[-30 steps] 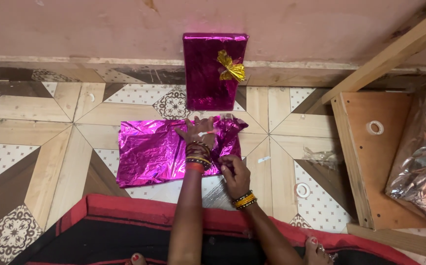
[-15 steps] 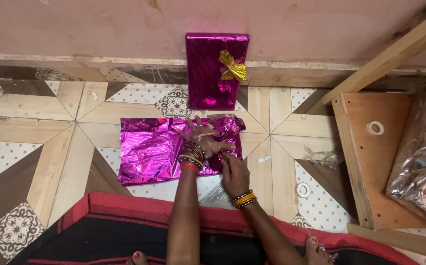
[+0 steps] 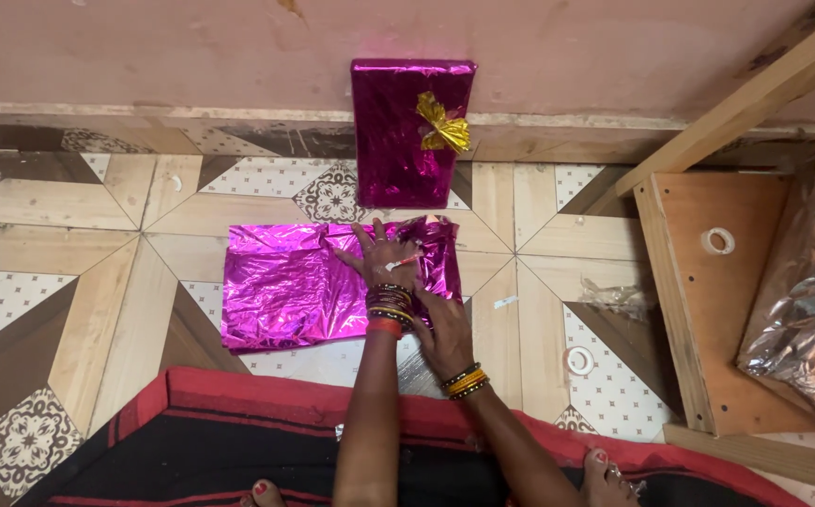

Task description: The person wraps a rectangular object with pink metallic paper, folding the sides and securing them with clear tape. The person smooths the paper and tapes the edges to complete the wrapping.

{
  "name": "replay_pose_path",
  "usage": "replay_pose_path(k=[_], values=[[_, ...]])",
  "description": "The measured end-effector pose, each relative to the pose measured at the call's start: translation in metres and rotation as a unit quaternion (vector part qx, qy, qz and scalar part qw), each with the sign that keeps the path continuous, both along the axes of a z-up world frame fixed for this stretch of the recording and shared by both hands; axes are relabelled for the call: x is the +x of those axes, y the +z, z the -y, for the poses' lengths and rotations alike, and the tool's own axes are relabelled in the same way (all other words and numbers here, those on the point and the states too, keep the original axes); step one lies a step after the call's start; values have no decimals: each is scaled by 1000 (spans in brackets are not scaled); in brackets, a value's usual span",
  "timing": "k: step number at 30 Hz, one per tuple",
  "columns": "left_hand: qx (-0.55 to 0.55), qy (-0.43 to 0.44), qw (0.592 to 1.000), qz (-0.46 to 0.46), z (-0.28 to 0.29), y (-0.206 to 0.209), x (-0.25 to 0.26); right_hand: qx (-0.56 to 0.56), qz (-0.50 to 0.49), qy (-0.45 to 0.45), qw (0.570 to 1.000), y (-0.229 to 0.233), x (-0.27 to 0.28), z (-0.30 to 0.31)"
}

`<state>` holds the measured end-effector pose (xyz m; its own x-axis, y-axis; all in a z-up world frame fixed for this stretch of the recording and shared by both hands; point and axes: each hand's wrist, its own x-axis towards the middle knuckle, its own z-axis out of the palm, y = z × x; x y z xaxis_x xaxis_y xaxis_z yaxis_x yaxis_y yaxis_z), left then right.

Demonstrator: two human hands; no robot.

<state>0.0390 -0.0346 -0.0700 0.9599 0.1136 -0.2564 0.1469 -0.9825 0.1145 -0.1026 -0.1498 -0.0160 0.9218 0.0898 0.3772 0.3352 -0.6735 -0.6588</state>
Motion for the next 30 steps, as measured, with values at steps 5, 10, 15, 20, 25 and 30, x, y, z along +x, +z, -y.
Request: replay_pose_path(k=[5,10,15,20,25,30], values=[[30,0,1000,0,3,11,-9,0,16,-10,1000,2,-2,-4],[2,12,1000,26,4,12,-9,160,-70,23,984,8,-4,4],[-44,31,998,-21,4,13,-7,328,-86,-129,932,5,41,37],[-8,37,999,15,9,27,-12,375,-178,-72,907,-5,116,59],[-26,44,999,19,8,39,-15,296,-246,-5,923,-24,147,74],[-65,47,996,50,8,45,-18,289,-177,47,940,-42,167,77]])
